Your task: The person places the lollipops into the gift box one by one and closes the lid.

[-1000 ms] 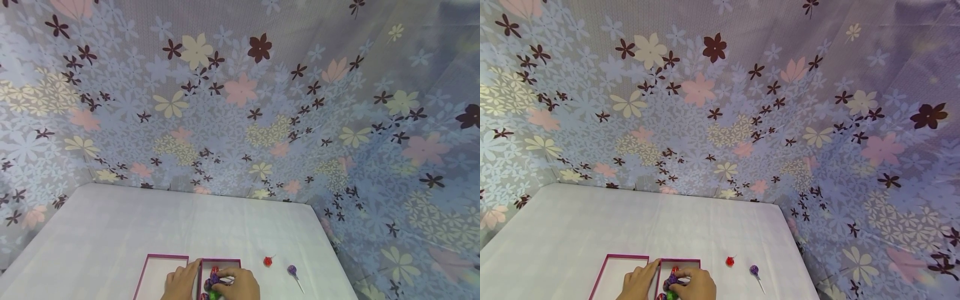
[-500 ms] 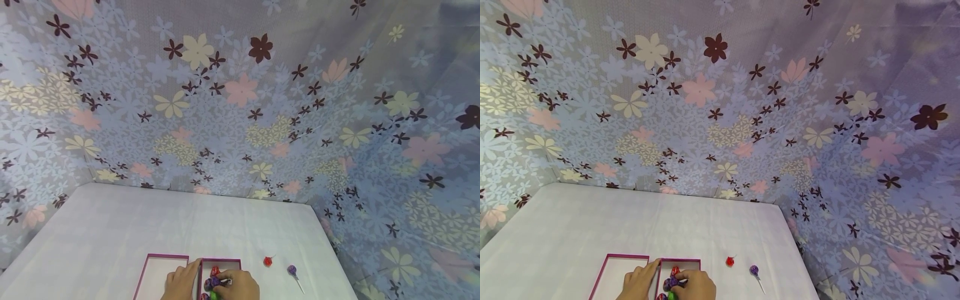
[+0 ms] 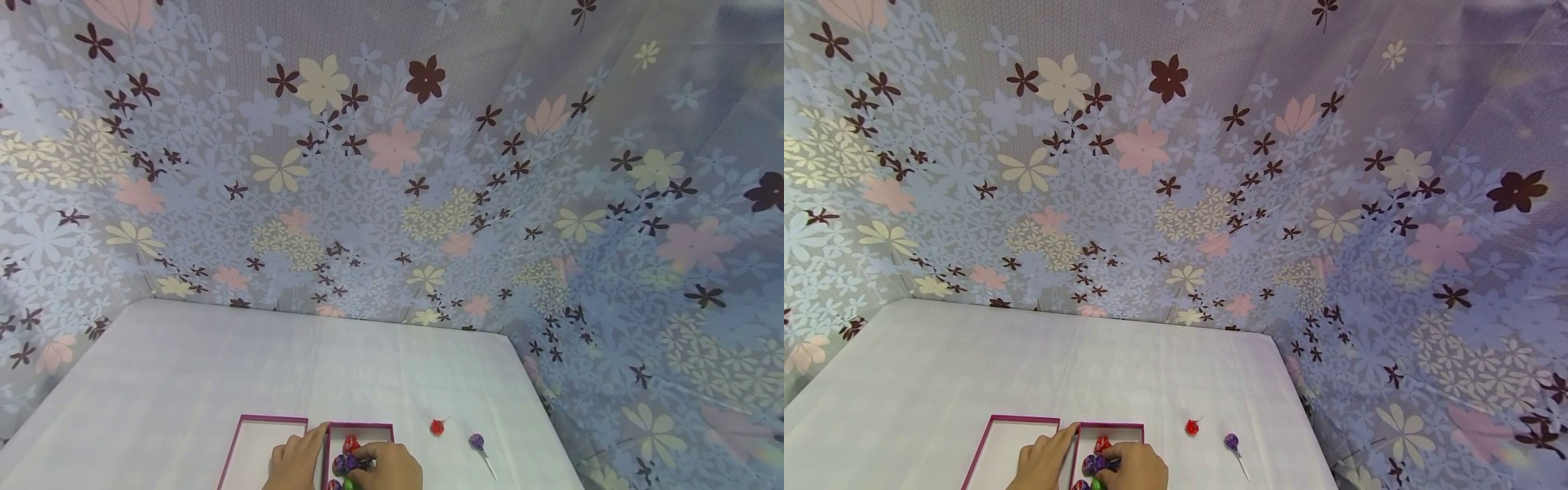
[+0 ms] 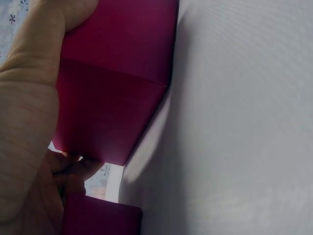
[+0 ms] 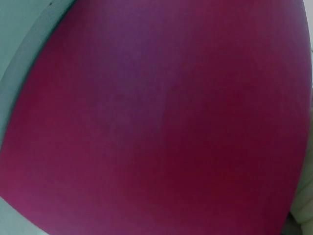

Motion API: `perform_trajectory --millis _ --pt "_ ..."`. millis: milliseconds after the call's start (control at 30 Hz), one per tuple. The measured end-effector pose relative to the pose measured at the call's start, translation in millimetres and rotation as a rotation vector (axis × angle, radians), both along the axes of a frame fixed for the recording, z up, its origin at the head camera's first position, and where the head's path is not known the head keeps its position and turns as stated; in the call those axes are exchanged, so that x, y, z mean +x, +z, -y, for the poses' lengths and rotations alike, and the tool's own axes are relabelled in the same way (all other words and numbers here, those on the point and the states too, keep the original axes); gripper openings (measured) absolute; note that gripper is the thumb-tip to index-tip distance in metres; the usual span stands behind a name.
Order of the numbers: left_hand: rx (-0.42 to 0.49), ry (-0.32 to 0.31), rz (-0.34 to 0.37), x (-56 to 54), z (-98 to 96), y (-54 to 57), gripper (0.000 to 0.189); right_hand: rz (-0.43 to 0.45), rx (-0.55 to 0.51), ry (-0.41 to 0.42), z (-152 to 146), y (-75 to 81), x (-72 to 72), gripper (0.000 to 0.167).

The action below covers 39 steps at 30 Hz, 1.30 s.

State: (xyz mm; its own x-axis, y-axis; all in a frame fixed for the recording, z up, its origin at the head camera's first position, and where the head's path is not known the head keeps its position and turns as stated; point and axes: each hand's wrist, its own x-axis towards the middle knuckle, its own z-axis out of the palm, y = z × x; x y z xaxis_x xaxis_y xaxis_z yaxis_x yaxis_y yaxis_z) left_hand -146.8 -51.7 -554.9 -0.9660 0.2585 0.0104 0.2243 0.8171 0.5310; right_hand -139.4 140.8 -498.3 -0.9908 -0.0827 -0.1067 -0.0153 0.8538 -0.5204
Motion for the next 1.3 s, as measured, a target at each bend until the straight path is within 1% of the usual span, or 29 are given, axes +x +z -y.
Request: perform_trajectory --millis 233,533,700,900,1167,1300 --pt "0.019 0.002 -0.014 0.8 -0.6 -0.7 0.116 0.015 0.053 0.008 1.9 0.0 -0.8 0.02" --pt "0.01 0.005 -0.04 3.1 -0.8 -1.0 0.116 0.0 0.05 0.045 0.6 -1.9 -1.1 0.021" --pt "0.016 0.005 -0.035 3.6 -1.3 -1.7 0.116 -0.008 0.051 0.066 -0.2 -2.7 -1.4 0.021" --pt "0.011 0.001 -0.031 3.0 -1.2 -1.6 0.115 -0.014 0.05 0.065 -0.2 -3.2 -1.2 0.021" --pt "0.006 0.001 -0.059 3.2 -1.9 -2.9 0.115 -0.022 -0.006 0.047 -1.2 -2.3 -1.6 0.025" --pt "0.013 0.006 -0.044 2.5 -1.8 -1.1 0.116 -0.016 -0.055 0.025 -3.0 -0.6 -1.7 0.026"
